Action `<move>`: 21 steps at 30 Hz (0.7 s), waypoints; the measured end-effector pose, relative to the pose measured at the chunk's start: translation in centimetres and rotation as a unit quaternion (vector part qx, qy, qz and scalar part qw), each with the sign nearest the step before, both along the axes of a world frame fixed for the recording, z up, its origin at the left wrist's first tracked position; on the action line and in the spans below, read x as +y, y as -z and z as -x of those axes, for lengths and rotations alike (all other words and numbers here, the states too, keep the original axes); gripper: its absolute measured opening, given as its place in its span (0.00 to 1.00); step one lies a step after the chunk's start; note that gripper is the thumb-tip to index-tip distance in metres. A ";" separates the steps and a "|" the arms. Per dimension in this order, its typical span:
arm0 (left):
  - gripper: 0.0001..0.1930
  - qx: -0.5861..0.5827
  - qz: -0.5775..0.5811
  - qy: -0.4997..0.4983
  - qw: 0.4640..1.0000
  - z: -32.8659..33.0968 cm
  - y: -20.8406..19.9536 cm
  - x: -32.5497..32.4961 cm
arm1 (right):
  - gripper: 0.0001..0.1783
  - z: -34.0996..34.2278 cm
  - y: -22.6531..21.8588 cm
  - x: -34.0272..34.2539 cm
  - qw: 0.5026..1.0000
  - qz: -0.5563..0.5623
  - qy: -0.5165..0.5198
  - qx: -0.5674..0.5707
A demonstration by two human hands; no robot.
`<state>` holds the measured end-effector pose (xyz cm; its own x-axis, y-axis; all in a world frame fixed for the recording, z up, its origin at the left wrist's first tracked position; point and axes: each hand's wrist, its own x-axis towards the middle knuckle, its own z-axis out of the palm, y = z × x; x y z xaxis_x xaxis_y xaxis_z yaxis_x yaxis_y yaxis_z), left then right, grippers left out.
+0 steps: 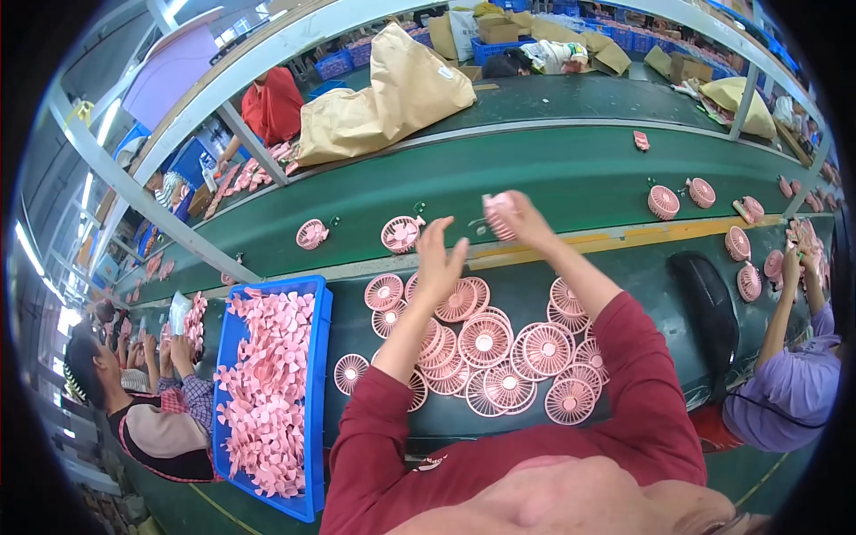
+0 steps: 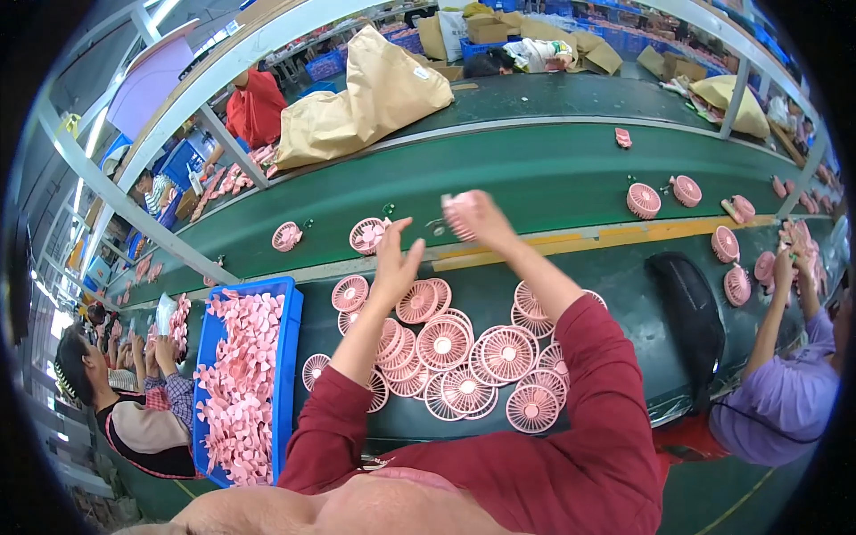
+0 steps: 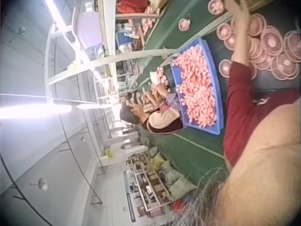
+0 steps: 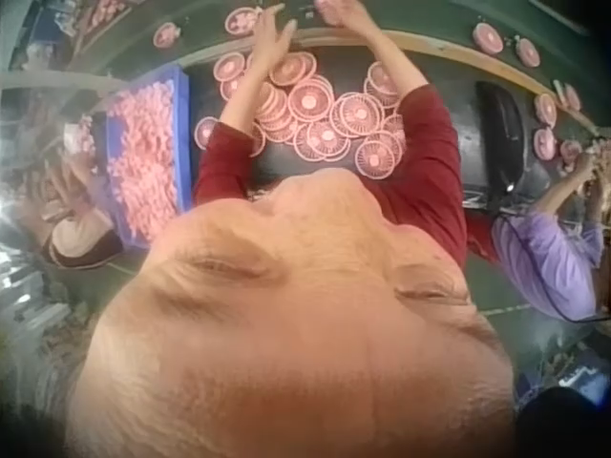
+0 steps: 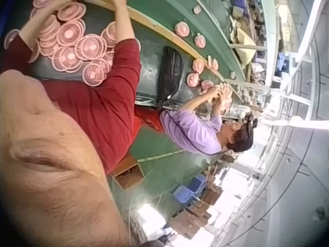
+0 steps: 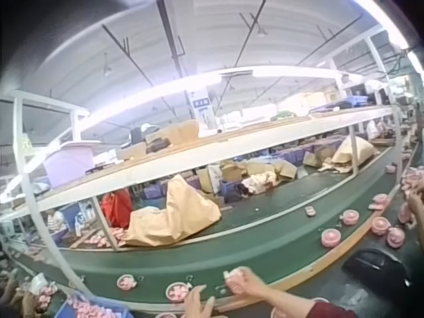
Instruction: The person assembles portable fans by taking fan grilles and bodies, snapping the housings together by hand, and placing the assembled fans onto the conveyor belt.
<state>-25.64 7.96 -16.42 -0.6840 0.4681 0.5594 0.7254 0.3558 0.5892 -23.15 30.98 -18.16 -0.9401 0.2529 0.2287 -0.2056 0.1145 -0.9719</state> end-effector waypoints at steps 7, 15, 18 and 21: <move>0.22 0.005 0.115 -0.230 0.966 12.3 6.3 -7.2 | 0.44 -8.9 2.3 8.5 0.838 -0.487 0.239 -0.062; 0.16 -0.067 0.157 -0.207 0.963 16.5 5.9 -4.2 | 0.42 -17.6 -0.4 2.1 0.856 -0.508 0.010 -0.091; 0.09 -0.074 0.204 -0.222 0.950 16.9 5.5 -3.6 | 0.43 -17.3 0.5 2.2 0.870 -0.488 0.008 -0.064; 0.11 -0.077 0.168 -0.212 0.960 15.5 4.8 -2.6 | 0.43 -17.2 0.6 3.1 0.883 -0.459 0.010 -0.094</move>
<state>-41.18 5.33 -21.22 -0.9157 0.2651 0.3021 0.3861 0.7888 0.4783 -5.97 34.07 -18.74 -0.9806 0.0584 0.1872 -0.0403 0.8741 -0.4840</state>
